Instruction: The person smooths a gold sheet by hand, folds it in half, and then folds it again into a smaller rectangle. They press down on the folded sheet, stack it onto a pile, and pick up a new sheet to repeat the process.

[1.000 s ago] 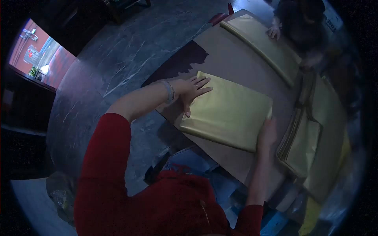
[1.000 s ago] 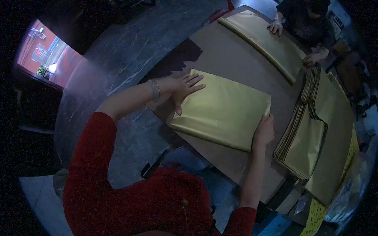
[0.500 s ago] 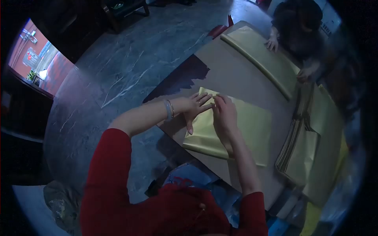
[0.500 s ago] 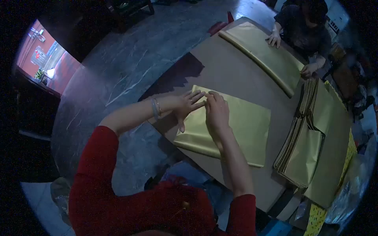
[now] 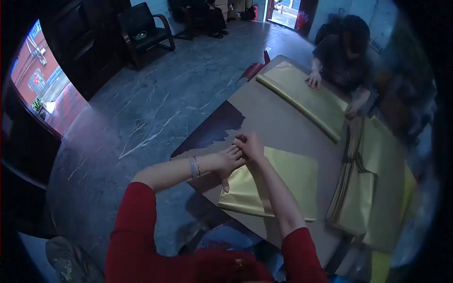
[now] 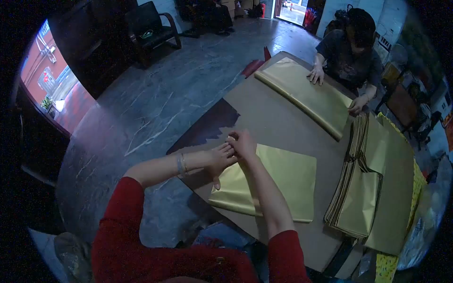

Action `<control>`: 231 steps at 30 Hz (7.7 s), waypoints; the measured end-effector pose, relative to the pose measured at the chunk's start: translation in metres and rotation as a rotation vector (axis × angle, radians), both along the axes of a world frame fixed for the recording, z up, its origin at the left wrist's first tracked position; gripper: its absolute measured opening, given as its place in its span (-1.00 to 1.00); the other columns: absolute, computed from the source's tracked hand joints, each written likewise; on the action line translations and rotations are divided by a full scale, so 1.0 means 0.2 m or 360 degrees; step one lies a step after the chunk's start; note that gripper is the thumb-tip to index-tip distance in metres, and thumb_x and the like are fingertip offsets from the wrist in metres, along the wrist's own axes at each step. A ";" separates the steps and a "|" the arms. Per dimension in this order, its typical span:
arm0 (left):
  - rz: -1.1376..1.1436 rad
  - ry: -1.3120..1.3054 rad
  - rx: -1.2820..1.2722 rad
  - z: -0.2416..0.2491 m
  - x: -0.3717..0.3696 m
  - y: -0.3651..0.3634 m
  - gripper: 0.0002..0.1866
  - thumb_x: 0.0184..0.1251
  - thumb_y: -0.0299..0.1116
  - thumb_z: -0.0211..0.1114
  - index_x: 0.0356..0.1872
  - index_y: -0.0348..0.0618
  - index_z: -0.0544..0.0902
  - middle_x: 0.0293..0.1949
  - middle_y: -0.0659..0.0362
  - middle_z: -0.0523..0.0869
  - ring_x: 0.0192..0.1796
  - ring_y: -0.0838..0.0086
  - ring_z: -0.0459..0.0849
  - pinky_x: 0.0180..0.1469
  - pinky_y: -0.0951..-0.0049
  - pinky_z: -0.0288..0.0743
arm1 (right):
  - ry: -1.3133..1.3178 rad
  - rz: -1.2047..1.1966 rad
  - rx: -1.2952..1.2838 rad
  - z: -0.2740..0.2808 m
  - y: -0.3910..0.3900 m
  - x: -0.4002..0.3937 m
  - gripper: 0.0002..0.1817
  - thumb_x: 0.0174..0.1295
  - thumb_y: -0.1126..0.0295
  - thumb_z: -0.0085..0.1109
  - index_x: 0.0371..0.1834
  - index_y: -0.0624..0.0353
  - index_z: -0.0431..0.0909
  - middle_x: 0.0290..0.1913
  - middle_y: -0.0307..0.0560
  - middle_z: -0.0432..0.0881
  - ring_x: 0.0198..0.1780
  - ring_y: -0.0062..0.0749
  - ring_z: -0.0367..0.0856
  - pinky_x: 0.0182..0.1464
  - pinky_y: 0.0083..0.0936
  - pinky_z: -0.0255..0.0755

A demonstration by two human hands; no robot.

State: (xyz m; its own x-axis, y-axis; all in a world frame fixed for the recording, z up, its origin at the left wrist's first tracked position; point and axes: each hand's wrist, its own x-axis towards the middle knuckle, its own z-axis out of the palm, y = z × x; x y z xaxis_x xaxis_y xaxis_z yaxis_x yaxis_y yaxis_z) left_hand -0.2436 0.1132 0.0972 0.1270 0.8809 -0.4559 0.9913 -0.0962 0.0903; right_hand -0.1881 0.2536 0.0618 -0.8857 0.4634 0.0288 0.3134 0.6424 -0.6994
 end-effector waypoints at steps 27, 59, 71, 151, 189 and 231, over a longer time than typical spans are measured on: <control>0.0264 -0.0050 0.0288 0.08 0.15 -0.17 0.17 -0.34 0.02 0.53 0.39 -0.23 0.13 0.41 -0.09 0.10 0.45 0.10 0.10 0.45 0.15 -0.06 | 0.0262 0.0134 -0.0234 0.00 0.02 0.00 -0.74 0.01 0.26 0.28 -0.27 0.18 0.66 -0.36 0.00 0.69 -0.30 -0.22 0.68 -0.25 -0.37 0.50; 0.0228 0.0013 0.0391 0.03 0.15 -0.17 0.21 -0.41 0.08 0.57 0.36 -0.28 0.18 0.40 -0.08 0.16 0.44 0.17 0.13 0.45 0.18 -0.07 | 0.0330 0.0065 -0.0450 -0.11 0.04 0.01 -0.81 0.15 0.30 0.17 -0.27 0.18 0.60 -0.28 -0.02 0.63 -0.21 -0.18 0.61 -0.16 -0.37 0.43; 0.0269 -0.0181 0.0340 0.04 0.14 -0.17 0.19 -0.33 -0.05 0.57 0.39 -0.29 0.08 0.43 -0.12 0.06 0.46 0.10 0.07 0.46 0.21 -0.03 | 0.0544 0.0236 -0.0775 -0.11 0.05 0.01 -0.92 0.24 0.53 0.03 -0.23 0.24 0.46 -0.26 -0.11 0.45 -0.20 -0.34 0.48 -0.12 -0.56 0.36; 0.0252 -0.0120 0.0238 0.09 0.09 -0.13 0.19 -0.45 0.19 0.55 0.35 -0.09 0.22 0.40 -0.30 -0.03 0.47 -0.11 -0.05 0.44 0.08 -0.04 | 0.0652 0.0022 0.0389 -0.03 -0.19 0.29 -0.71 0.16 0.47 0.03 -0.03 0.24 0.50 0.06 -0.03 0.52 0.11 -0.13 0.47 0.18 -0.28 0.34; 0.0488 -0.0136 0.0058 0.17 0.14 -0.09 0.29 -0.57 0.07 0.59 0.41 0.02 0.13 0.43 -0.21 -0.07 0.49 -0.04 -0.07 0.42 0.07 0.06 | -0.0333 -0.0480 0.0769 0.02 0.04 0.98 -0.42 0.36 0.07 -0.17 0.39 0.08 0.17 0.49 -0.14 0.03 0.47 -0.37 0.04 0.39 -0.08 0.00; 0.0222 -0.0208 0.0197 0.20 0.18 -0.08 0.19 -0.40 -0.04 0.54 0.41 -0.10 0.11 0.45 -0.02 0.02 0.49 0.12 -0.01 0.46 0.14 -0.01 | -0.0311 -0.1019 0.0823 -0.03 0.24 1.10 -0.32 0.34 0.09 -0.11 0.39 0.34 0.06 0.42 0.15 0.11 0.46 -0.05 0.02 0.43 -0.03 -0.09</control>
State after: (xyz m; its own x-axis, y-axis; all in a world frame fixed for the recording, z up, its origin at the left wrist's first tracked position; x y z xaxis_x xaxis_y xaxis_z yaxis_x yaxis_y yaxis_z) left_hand -0.2086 0.0979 0.1372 0.0511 0.9423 -0.3309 0.9763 0.0226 0.2151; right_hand 0.0314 0.3025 0.0560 -0.4677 0.8481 0.2490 0.8106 0.5239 -0.2618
